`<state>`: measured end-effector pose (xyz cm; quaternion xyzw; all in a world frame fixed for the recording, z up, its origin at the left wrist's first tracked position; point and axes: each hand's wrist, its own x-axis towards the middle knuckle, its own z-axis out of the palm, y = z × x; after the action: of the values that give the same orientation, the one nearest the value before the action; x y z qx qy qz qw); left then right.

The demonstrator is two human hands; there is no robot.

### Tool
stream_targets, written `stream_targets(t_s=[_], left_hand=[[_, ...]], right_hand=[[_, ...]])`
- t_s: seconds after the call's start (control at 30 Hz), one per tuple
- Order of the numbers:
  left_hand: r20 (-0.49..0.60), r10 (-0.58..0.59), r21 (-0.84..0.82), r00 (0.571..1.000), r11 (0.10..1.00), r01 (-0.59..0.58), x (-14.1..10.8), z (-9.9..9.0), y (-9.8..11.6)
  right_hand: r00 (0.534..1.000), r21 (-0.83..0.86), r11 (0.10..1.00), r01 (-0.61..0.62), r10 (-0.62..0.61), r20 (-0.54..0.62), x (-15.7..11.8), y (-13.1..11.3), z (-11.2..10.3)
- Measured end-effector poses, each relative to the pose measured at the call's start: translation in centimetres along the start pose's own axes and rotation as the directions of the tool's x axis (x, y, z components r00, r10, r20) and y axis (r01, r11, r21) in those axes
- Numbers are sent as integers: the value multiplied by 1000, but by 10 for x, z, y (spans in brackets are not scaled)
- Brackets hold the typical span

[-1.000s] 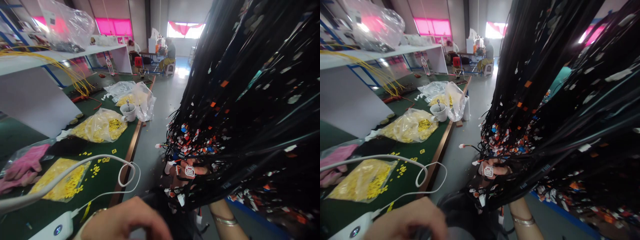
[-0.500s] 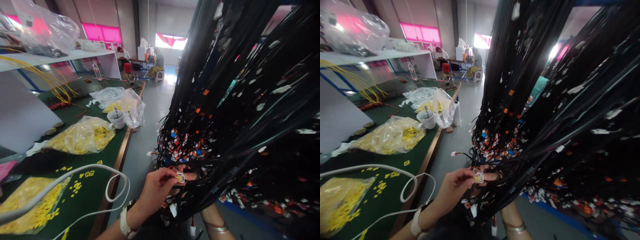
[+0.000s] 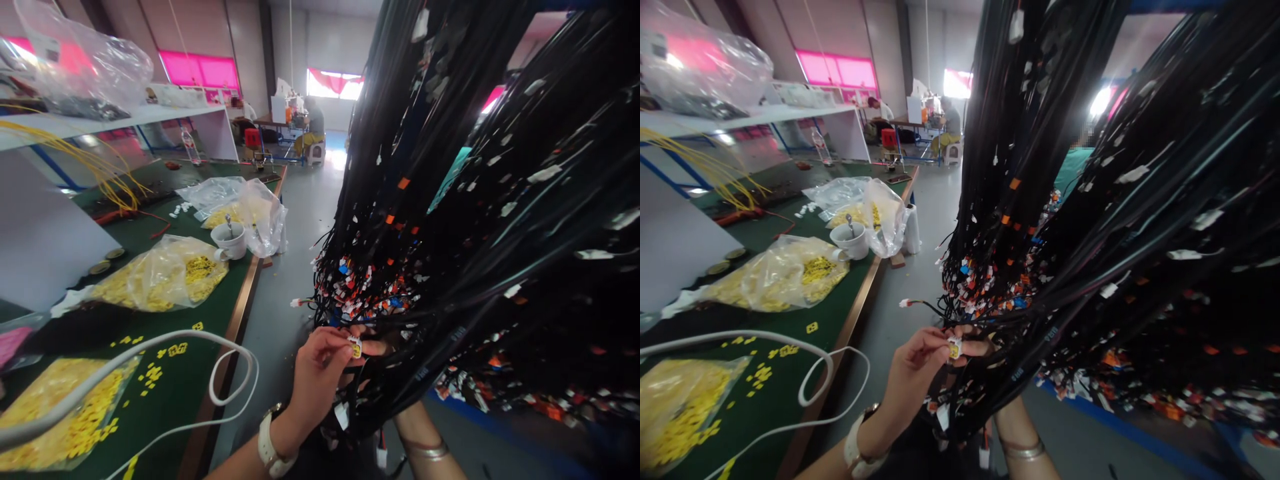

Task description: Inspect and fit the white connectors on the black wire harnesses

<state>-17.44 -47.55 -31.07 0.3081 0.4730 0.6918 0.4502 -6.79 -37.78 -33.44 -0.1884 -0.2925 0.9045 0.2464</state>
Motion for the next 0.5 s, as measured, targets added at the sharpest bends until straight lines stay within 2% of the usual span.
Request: stream_targets(t_s=[0.13,0.3,0.4,0.5], left_hand=[[2,-1,-20,1000,1000,1,-1,2,-3],[-25,44,78,999,996,-42,-2,0,-8],[-48,-10,92,999,996,14,-2,-1,-7],[-9,-65,84,998,994,65,0,-2,-5]], right_hand=[[999,16,1000,19,-19,27,0,0,3],[998,35,999,-10,7,57,1,4,0],[996,60,997,49,-53,75,2,6,0],[993,2,997,79,-79,89,2,5,2]])
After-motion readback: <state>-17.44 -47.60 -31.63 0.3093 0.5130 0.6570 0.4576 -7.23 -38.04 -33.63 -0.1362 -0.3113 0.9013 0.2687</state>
